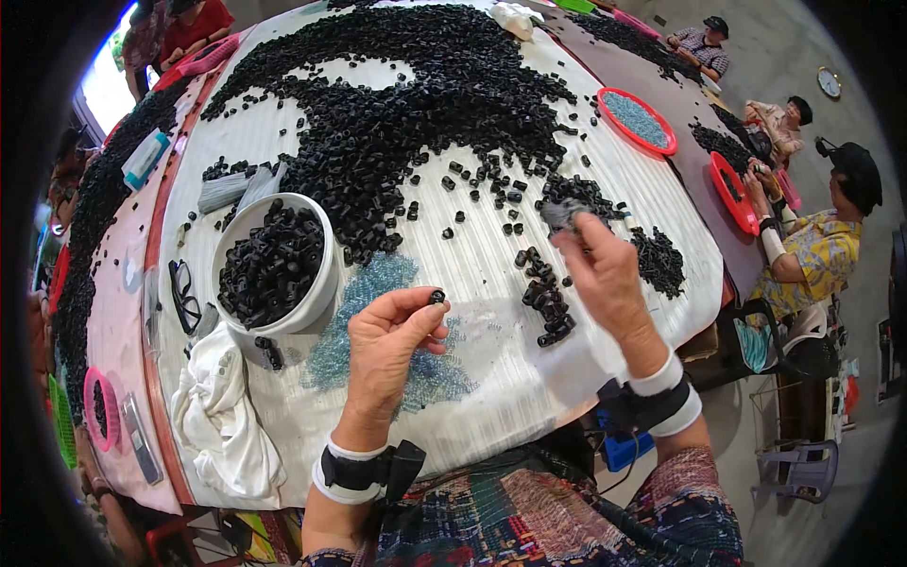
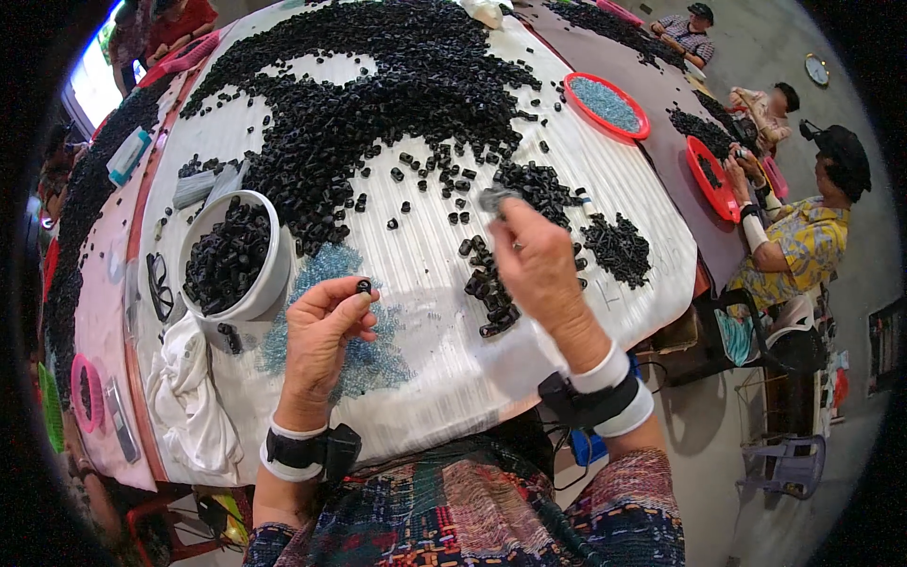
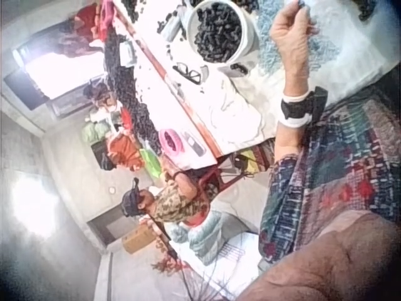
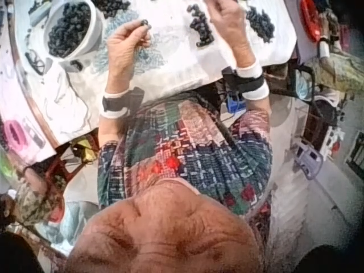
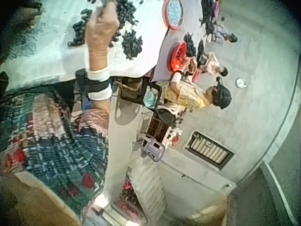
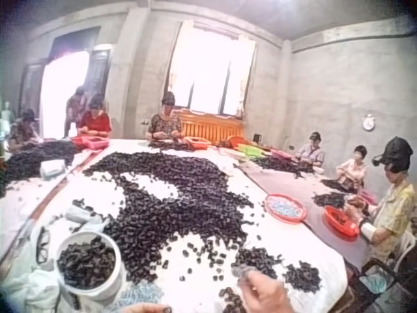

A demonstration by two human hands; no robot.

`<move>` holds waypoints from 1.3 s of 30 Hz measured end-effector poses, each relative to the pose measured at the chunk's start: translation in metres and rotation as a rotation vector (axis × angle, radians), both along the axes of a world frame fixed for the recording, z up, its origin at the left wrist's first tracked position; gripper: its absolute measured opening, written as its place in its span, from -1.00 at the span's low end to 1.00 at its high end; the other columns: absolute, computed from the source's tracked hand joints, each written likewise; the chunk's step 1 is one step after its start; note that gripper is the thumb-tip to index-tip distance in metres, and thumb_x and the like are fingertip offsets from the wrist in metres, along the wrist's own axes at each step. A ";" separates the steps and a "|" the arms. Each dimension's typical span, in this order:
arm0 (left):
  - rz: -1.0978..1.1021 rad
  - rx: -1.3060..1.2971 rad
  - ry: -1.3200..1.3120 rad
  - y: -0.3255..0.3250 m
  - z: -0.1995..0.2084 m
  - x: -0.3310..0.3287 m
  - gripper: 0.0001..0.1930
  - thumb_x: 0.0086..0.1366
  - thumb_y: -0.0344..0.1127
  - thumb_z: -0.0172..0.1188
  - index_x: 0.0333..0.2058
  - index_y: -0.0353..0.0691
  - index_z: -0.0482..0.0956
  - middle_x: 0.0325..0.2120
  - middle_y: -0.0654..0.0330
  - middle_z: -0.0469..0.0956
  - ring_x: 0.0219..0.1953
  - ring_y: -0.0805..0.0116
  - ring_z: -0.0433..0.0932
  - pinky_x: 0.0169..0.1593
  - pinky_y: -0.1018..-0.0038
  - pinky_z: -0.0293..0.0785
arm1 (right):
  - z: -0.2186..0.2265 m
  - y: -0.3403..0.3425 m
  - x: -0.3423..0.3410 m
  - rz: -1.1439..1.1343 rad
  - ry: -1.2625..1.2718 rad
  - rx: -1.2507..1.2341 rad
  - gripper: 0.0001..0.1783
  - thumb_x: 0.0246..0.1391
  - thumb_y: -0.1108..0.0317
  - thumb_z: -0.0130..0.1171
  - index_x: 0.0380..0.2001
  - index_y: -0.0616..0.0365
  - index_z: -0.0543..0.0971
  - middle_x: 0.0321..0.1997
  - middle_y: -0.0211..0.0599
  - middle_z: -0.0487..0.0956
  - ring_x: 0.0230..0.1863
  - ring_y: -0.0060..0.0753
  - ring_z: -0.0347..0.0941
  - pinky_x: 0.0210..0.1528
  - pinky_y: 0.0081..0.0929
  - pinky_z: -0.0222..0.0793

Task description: Manually inspect and separate plastic shoe components or hardware fasteners at a shared table.

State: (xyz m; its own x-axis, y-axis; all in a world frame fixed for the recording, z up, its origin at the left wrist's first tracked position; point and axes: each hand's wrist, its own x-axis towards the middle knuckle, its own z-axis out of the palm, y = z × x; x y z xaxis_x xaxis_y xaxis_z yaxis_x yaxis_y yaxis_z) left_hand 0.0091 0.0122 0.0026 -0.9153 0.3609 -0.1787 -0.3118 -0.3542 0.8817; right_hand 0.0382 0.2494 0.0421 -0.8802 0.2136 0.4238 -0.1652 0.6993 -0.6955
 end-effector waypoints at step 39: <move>-0.071 -0.020 0.000 0.000 -0.003 -0.001 -0.81 0.16 -0.45 0.24 -0.23 -0.34 0.55 -0.37 0.15 0.61 -0.45 0.52 0.57 -0.47 0.64 0.53 | -0.060 -0.002 -0.073 0.023 -0.037 0.550 -0.92 -0.13 0.55 0.01 -0.47 0.20 0.42 -0.46 -0.09 0.46 -0.36 0.04 0.46 -0.30 -0.18 0.44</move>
State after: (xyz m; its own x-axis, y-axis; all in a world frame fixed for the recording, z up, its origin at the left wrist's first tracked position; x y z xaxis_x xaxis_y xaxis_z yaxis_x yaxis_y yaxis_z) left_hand 0.0082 0.0117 -0.0005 -0.8876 0.4212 -0.1864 -0.3354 -0.3136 0.8884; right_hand -0.0352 0.2477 -0.0182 -0.8984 -0.0500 0.4362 -0.1670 0.9578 -0.2340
